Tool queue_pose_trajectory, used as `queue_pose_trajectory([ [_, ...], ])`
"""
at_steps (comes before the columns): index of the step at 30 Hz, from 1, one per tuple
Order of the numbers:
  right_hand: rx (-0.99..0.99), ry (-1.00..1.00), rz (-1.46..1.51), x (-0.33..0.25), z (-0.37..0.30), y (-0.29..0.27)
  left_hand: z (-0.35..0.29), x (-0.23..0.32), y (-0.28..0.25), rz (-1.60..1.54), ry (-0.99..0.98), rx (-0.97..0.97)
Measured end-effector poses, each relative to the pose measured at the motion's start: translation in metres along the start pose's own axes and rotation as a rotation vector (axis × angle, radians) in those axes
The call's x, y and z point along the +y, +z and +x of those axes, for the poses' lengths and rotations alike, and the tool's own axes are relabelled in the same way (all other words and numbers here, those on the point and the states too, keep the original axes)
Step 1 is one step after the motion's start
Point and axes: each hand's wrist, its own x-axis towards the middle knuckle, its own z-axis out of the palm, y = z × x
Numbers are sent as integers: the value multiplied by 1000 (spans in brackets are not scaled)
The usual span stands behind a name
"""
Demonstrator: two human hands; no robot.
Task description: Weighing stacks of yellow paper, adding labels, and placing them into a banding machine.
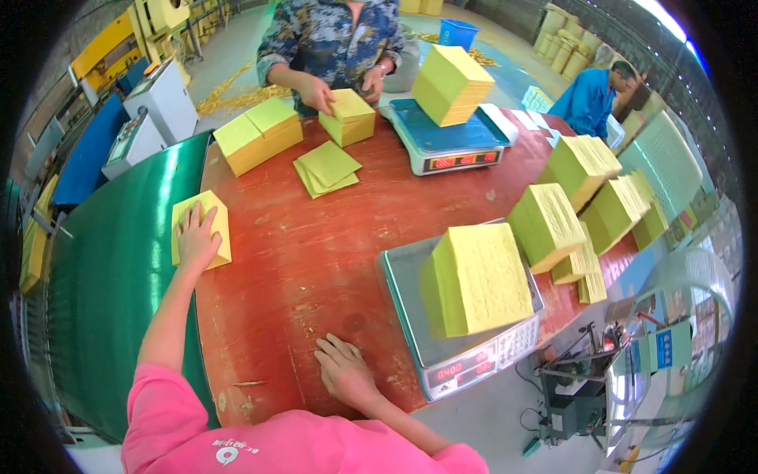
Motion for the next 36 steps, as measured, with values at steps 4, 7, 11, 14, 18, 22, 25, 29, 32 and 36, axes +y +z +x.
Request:
queue_pose_trajectory([
  [4,6,-24,8,4,-4,1,-21,20,-8,-15,31,50],
  [7,39,-34,35,8,-7,3,-55,57,-24,-56,100,74],
  [11,36,-59,25,9,-9,6,-114,105,-52,-281,177,27],
  [14,69,-52,75,14,-10,6,-149,145,-73,-400,176,-63],
  [18,27,-116,313,16,-25,-5,-199,178,-63,-437,122,-127],
  [22,-493,-41,964,0,-24,-125,-267,202,-32,-393,-62,-186],
  [25,-694,-75,1285,31,-34,-221,-307,235,-38,-154,-127,-224],
  [29,-337,-102,1380,105,-69,-333,-352,261,-34,-118,-225,-108],
  [32,210,10,1398,166,-121,-363,-347,269,-33,-109,-235,-96],
  [36,658,369,1177,229,-161,-360,-347,273,-37,-104,-222,-102],
])
